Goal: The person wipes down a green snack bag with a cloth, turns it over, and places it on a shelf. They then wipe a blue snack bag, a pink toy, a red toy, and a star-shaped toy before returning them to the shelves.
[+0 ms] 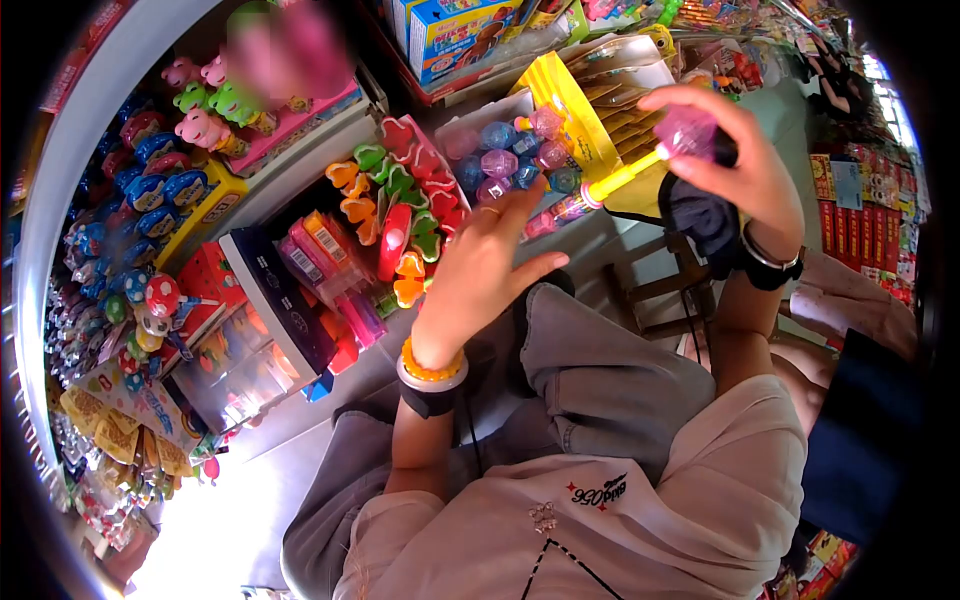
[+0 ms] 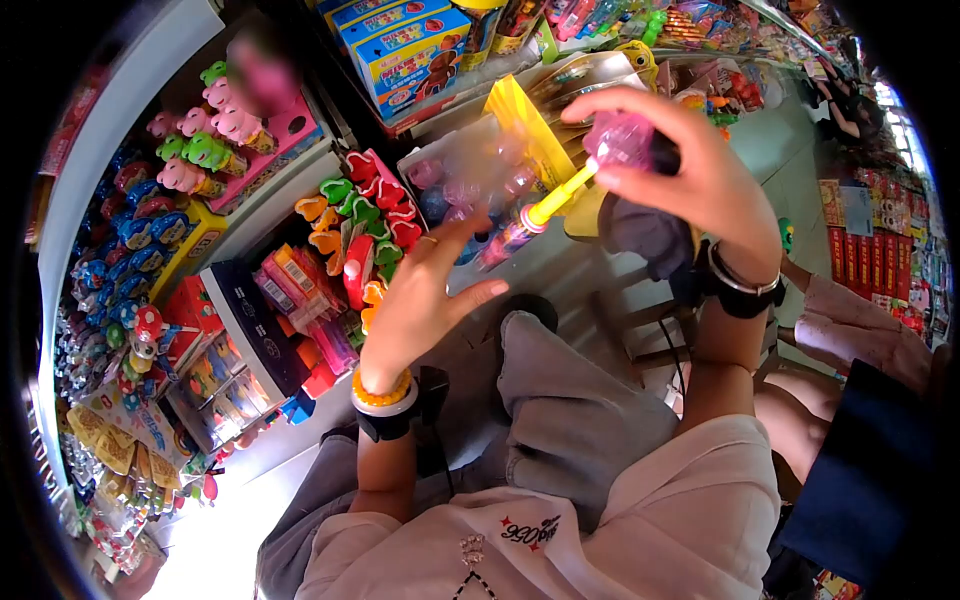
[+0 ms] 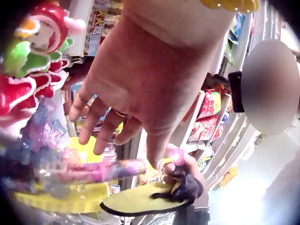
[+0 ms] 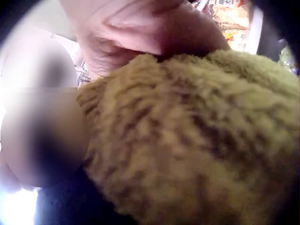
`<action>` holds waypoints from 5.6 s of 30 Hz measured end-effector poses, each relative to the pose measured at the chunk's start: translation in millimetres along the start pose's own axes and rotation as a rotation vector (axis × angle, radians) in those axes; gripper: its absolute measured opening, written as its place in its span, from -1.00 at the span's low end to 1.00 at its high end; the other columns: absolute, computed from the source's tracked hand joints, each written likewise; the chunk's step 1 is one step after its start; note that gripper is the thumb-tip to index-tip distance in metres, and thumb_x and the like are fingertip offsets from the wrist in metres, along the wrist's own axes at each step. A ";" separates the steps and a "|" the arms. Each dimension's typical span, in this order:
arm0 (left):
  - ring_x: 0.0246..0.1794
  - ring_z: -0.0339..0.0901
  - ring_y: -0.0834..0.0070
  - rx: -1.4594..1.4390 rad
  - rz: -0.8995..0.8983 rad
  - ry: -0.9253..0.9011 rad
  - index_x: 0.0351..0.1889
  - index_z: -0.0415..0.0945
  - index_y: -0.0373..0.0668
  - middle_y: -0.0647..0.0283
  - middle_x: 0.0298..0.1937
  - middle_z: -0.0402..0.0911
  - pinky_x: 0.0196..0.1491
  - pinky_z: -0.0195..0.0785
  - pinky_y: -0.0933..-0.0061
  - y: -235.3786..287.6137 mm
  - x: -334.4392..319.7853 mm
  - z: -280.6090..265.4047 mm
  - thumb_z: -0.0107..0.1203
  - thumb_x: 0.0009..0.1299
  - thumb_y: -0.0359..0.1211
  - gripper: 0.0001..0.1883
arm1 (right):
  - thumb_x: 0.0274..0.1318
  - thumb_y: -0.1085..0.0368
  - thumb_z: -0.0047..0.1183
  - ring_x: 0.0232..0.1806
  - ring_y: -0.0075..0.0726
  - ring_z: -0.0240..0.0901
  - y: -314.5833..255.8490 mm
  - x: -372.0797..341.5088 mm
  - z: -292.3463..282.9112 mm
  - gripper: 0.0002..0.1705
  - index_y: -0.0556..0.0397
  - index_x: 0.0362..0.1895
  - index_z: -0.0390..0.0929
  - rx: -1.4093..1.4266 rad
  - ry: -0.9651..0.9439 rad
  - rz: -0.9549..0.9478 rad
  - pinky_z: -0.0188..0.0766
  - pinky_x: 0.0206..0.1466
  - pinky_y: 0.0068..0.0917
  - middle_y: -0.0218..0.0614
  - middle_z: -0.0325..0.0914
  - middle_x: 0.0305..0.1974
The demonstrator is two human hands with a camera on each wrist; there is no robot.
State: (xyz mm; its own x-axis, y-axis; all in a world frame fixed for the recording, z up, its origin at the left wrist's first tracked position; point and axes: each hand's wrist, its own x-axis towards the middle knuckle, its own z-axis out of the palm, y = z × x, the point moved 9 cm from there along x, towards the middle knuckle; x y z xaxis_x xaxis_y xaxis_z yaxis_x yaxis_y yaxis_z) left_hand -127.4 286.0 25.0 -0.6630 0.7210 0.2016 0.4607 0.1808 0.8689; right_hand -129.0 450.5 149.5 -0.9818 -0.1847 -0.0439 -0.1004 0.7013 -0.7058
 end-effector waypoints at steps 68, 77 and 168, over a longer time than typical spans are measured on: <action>-0.70 0.04 0.76 -1.064 -0.264 0.286 -0.26 0.30 -0.22 0.44 -0.63 0.22 -0.63 -0.11 0.67 -11.7 -20.9 -34.0 -0.19 0.52 -0.18 -0.72 | 0.16 0.23 0.10 0.01 -0.52 0.43 -7.4 73.5 81.4 -0.62 0.23 -0.01 0.54 0.986 0.077 -0.014 0.27 0.13 -0.55 -0.32 0.56 -0.03; -0.70 0.04 0.78 -1.115 -0.283 0.336 -0.27 0.29 -0.22 0.45 -0.62 0.22 -0.64 -0.14 0.68 -14.6 -23.1 -36.0 -0.17 0.52 -0.18 -0.72 | 0.17 0.16 0.03 -0.27 -0.48 0.43 -2.5 67.8 62.4 -0.54 0.24 0.05 0.42 0.863 0.239 -0.007 0.38 -0.13 -0.56 -0.30 0.46 -0.22; -0.56 0.50 0.29 -0.355 -0.212 0.604 0.11 0.27 -0.27 0.06 -0.47 0.53 -0.49 0.31 0.36 2.2 -23.5 -74.2 -0.03 0.45 -0.32 -0.66 | 0.35 0.21 -0.13 0.21 -0.28 0.30 -59.2 64.7 135.3 -0.44 0.14 0.31 0.02 0.924 0.096 -0.252 0.20 0.24 -0.39 -0.20 0.34 0.08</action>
State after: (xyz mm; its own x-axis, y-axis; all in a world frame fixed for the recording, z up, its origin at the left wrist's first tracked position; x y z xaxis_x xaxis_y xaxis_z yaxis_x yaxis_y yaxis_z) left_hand -154.5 219.8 55.7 -0.9737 0.1818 0.1375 0.1350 -0.0260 0.9905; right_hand -164.8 303.8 92.8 -0.9619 -0.1701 0.2142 -0.1838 -0.1783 -0.9667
